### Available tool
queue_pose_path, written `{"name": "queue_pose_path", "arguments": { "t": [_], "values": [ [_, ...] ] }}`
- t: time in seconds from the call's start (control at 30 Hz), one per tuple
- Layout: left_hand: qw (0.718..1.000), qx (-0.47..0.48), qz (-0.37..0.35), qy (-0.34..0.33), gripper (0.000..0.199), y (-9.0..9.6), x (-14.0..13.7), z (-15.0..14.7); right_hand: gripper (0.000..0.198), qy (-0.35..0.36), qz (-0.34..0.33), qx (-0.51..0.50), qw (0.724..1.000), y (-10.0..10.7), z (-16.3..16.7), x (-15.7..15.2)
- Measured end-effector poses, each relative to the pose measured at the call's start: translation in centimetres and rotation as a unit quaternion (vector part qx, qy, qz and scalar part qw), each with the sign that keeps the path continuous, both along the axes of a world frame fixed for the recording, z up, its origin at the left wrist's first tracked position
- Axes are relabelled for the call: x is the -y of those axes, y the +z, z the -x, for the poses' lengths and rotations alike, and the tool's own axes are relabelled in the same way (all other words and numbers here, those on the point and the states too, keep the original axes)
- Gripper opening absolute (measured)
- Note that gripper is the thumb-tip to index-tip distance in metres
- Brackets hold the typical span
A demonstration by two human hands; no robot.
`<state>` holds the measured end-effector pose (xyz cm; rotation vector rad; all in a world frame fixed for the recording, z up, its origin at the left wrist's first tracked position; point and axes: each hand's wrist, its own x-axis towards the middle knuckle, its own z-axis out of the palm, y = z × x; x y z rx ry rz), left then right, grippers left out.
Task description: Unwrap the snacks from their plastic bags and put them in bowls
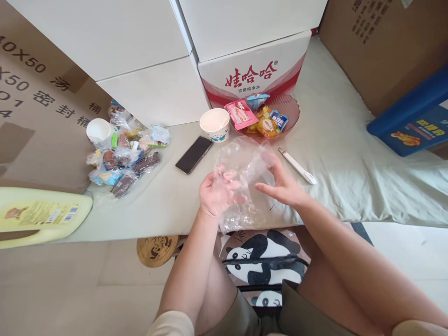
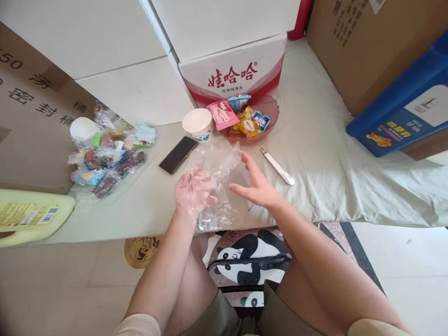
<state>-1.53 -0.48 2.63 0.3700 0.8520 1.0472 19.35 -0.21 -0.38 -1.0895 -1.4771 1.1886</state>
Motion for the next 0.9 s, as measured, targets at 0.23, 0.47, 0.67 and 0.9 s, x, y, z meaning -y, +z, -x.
{"name": "queue_pose_path", "arguments": {
  "t": [0.23,0.47,0.67,0.9],
  "values": [
    [0.998,-0.023,0.041,0.037,0.023,-0.7,-1.2,-0.1,0.027,-0.042,0.079,-0.139,0.986,0.8,-0.1,0.3],
    [0.985,-0.154,-0.056,0.05,0.048,-2.2,-1.2,1.3,0.02,-0.169,0.201,-0.188,0.946,0.7,-0.6,0.3],
    [0.943,-0.291,-0.081,0.139,0.02,-3.3,-1.8,0.7,0.022,-0.156,0.182,-0.104,0.965,-0.1,-1.7,0.7],
    [0.977,-0.126,-0.069,0.16,0.034,-1.4,-1.9,3.4,0.017,0.128,0.176,0.077,0.973,0.0,-2.7,2.6]
  ]
}}
